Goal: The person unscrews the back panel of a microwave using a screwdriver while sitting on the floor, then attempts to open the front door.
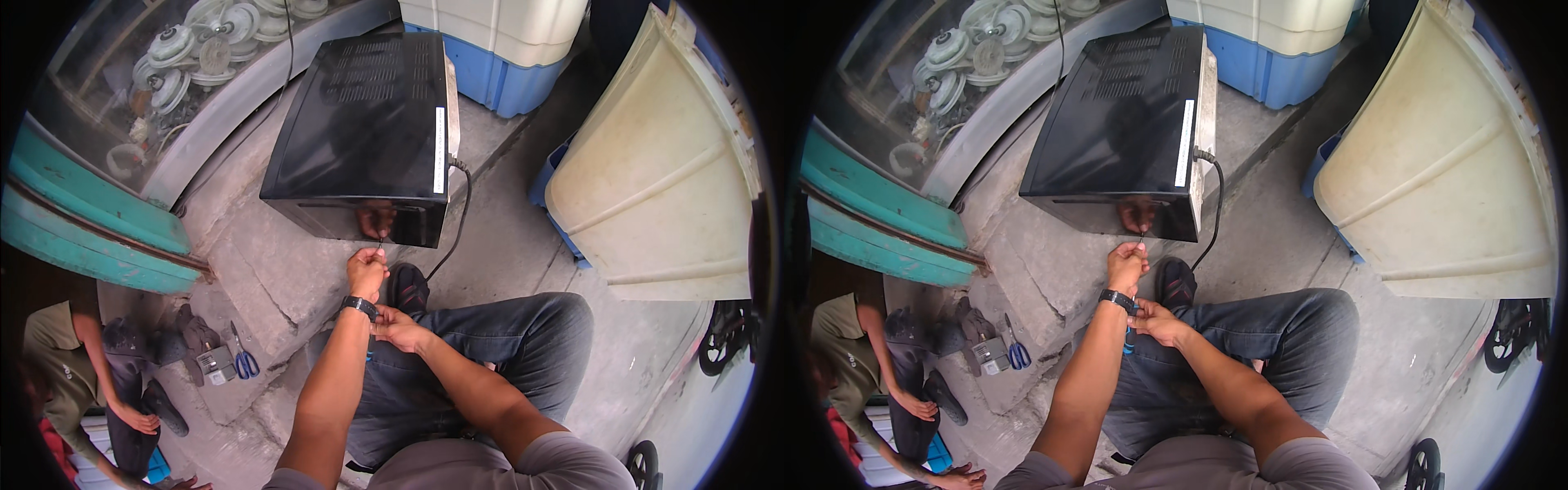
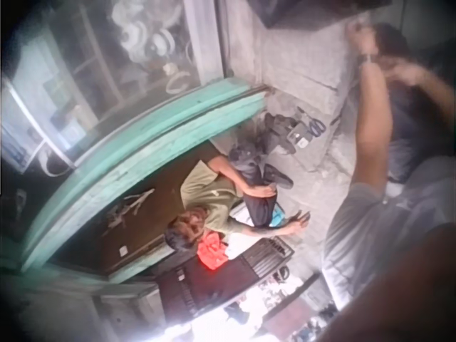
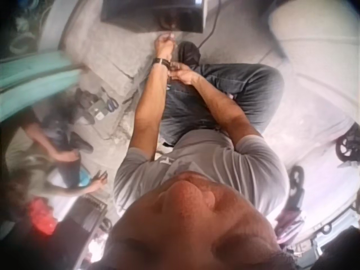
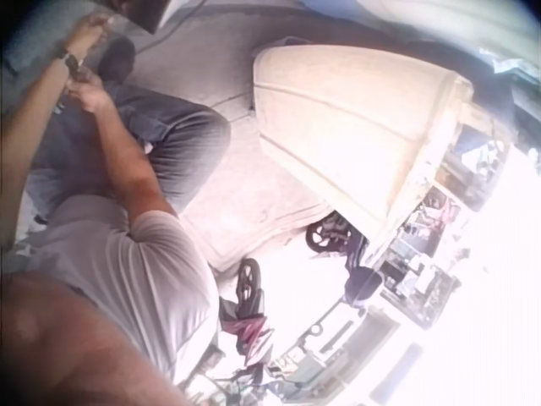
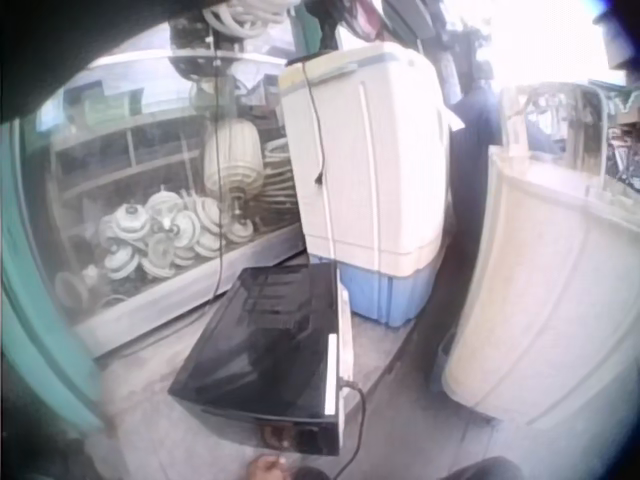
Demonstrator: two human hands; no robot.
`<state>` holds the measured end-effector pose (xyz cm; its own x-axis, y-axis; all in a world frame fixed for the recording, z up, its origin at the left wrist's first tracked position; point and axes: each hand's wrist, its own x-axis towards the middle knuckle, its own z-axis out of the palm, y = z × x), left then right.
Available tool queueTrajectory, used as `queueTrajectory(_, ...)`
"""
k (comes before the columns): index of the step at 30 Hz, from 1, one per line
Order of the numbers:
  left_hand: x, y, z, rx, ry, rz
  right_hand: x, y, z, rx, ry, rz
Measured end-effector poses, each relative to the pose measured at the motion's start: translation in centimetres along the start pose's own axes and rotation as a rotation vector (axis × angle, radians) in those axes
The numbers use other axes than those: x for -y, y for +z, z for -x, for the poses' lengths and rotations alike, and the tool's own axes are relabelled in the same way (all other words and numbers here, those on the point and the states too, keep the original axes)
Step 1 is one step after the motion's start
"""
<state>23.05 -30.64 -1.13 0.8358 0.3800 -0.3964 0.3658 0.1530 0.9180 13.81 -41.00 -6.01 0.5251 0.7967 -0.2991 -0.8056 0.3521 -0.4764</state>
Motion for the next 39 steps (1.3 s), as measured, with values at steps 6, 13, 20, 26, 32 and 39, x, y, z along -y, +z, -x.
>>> queueTrajectory(6, -0.2, -0.6, 0.0, 0.049, -0.063, -0.026, -1.1, 0.9, -1.0, -0.311, -0.099, 0.526)
queueTrajectory(13, -1.0, -1.2, 0.7, -0.127, 0.788, -1.322, 0.5, 1.7, -0.3, -0.206, -0.051, 0.278)
queueTrajectory(20, -2.0, -1.4, 0.5, 0.046, 0.945, -1.66, 1.6, 2.8, -0.3, -0.261, -0.064, 0.388)
queueTrajectory(26, -1.9, -1.3, 0.3, 0.052, 0.953, -1.65, 1.8, 1.6, -0.4, -0.13, -0.021, 0.316)
queueTrajectory(32, -1.8, -1.3, 0.1, 0.043, 0.918, -1.642, 1.2, 1.9, -1.4, -0.268, -0.068, 0.515)
queueTrajectory(39, -2.2, -1.5, 0.4, 0.043, 0.856, -1.654, 0.5, 2.4, -1.2, -0.121, -0.093, 0.315)
